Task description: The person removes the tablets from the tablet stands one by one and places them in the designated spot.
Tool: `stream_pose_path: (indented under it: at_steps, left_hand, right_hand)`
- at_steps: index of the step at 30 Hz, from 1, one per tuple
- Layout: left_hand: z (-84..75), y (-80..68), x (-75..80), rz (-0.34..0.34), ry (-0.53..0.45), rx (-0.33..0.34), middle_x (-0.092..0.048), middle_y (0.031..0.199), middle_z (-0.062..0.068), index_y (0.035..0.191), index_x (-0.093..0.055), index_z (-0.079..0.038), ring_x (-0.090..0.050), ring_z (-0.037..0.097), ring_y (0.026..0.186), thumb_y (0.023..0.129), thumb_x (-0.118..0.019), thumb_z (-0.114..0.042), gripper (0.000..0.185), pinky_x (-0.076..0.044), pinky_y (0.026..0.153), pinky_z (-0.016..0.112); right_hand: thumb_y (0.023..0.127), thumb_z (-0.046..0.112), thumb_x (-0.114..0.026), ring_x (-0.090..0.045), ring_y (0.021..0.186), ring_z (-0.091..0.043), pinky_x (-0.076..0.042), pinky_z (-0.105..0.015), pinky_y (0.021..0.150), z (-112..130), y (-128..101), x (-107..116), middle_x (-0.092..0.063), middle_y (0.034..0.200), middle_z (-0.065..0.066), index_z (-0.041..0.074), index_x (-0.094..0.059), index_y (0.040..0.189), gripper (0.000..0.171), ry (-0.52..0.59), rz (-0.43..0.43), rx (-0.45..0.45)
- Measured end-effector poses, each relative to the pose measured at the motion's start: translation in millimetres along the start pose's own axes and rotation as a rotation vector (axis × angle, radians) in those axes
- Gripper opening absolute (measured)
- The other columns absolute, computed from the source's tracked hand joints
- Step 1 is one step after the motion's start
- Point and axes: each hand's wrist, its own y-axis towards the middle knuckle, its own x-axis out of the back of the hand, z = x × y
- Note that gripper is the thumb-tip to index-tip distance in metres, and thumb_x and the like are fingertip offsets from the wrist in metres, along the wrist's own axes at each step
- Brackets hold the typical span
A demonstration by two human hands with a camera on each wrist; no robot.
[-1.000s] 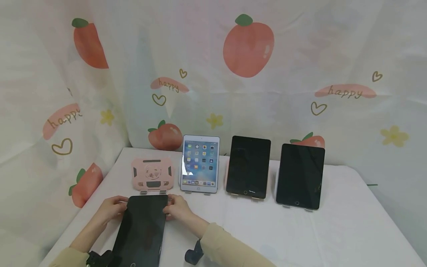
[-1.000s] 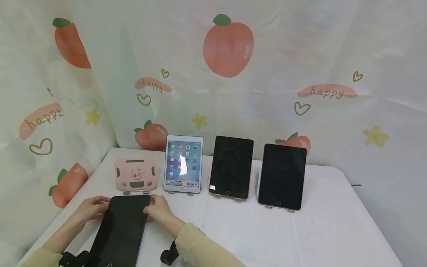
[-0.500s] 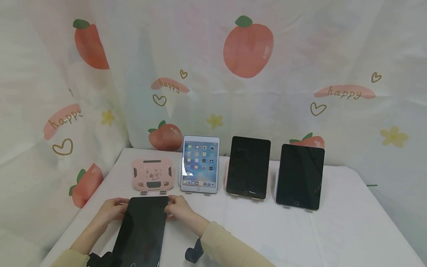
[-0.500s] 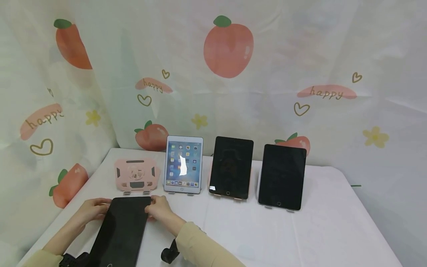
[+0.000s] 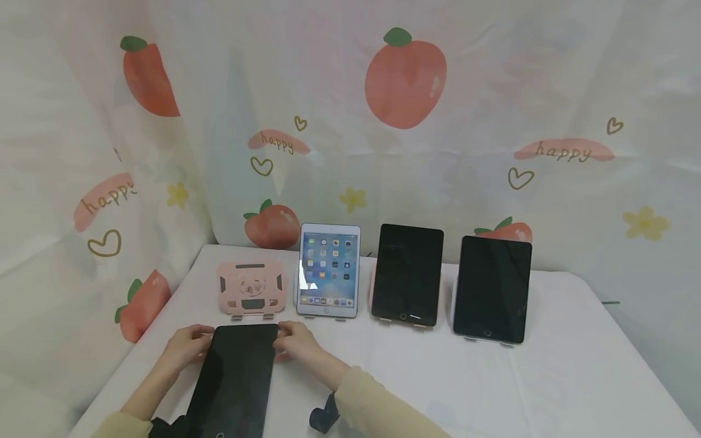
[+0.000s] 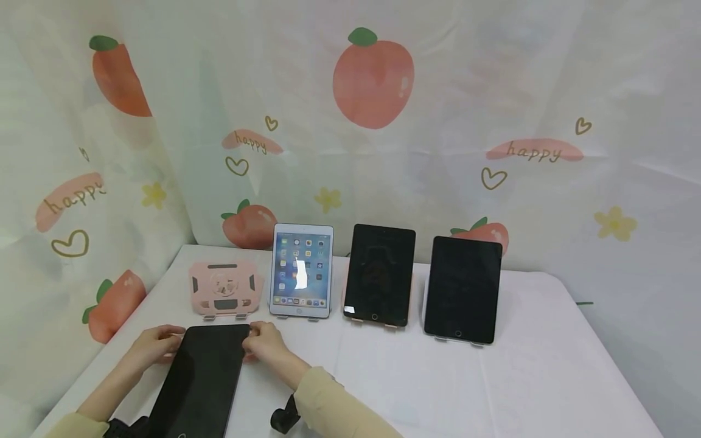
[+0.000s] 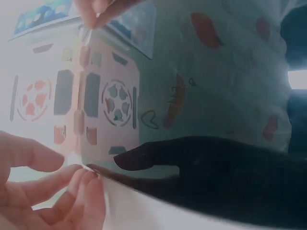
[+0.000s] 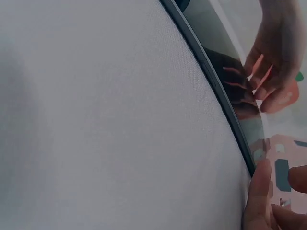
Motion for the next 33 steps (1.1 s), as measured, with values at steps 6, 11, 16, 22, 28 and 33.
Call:
stream_pose_path:
  at_steps: [6, 11, 16, 22, 28, 33]
  left_hand:
    - [-6.3, -4.6, -6.8, -0.137, 0.104, -0.069, -0.063, 0.093, 0.022, 0.113, -0.062, 0.008, -0.054, 0.018, 0.07, 0.09, -0.048, -0.01, 0.032, -0.043, 0.055, 0.025]
    - [-14.8, -3.9, -13.4, -0.179, 0.105, -0.101, -0.064, 0.095, 0.024, 0.111, -0.063, 0.007, -0.058, 0.018, 0.068, 0.089, -0.05, -0.009, 0.03, -0.045, 0.055, 0.025]
    - [-22.3, -3.6, -19.4, -0.185, 0.06, -0.115, -0.066, 0.093, 0.024, 0.11, -0.064, 0.007, -0.062, 0.017, 0.068, 0.089, -0.052, -0.009, 0.028, -0.047, 0.055, 0.024]
    - [-31.3, -3.9, -28.5, -0.177, -0.019, -0.125, -0.068, 0.088, 0.02, 0.11, -0.065, 0.006, -0.065, 0.019, 0.07, 0.09, -0.056, -0.007, 0.025, -0.048, 0.055, 0.021]
    - [-43.2, 0.8, -43.1, -0.173, -0.123, -0.112, -0.066, 0.094, 0.02, 0.113, -0.065, 0.003, -0.064, 0.014, 0.072, 0.092, -0.057, -0.007, 0.025, -0.05, 0.057, 0.018]
    - [-55.3, 5.2, -51.6, -0.166, -0.196, -0.1, -0.066, 0.099, 0.022, 0.113, -0.065, 0.003, -0.066, 0.014, 0.076, 0.093, -0.057, -0.009, 0.025, -0.054, 0.063, 0.02]
  right_hand:
    - [0.087, 0.001, -0.056, -0.069, 0.089, -0.031, -0.059, -0.036, 0.074, -2, 0, 10, -0.064, 0.1, -0.019, -0.008, -0.05, 0.131, 0.046, 0.02, 0.001, -0.014]
    - [0.091, 0.005, -0.057, -0.07, 0.087, -0.031, -0.06, -0.035, 0.073, -3, -3, 19, -0.065, 0.1, -0.02, -0.006, -0.054, 0.127, 0.037, 0.014, 0.003, 0.008]
    - [0.092, 0.006, -0.058, -0.07, 0.088, -0.03, -0.059, -0.035, 0.075, -4, -7, 29, -0.066, 0.101, -0.021, -0.005, -0.058, 0.121, 0.032, 0.028, 0.016, 0.033]
    - [0.092, 0.008, -0.057, -0.069, 0.088, -0.029, -0.059, -0.037, 0.075, -6, -9, 42, -0.066, 0.105, -0.025, -0.006, -0.06, 0.118, 0.029, 0.016, 0.006, 0.086]
    - [0.093, 0.01, -0.056, -0.069, 0.09, -0.025, -0.058, -0.039, 0.08, -5, -10, 55, -0.065, 0.108, -0.023, -0.004, -0.059, 0.119, 0.029, 0.01, -0.041, 0.104]
    - [0.093, 0.009, -0.055, -0.068, 0.093, -0.027, -0.057, -0.039, 0.084, -4, -11, 67, -0.064, 0.111, -0.025, -0.005, -0.058, 0.119, 0.03, 0.032, -0.077, 0.114]
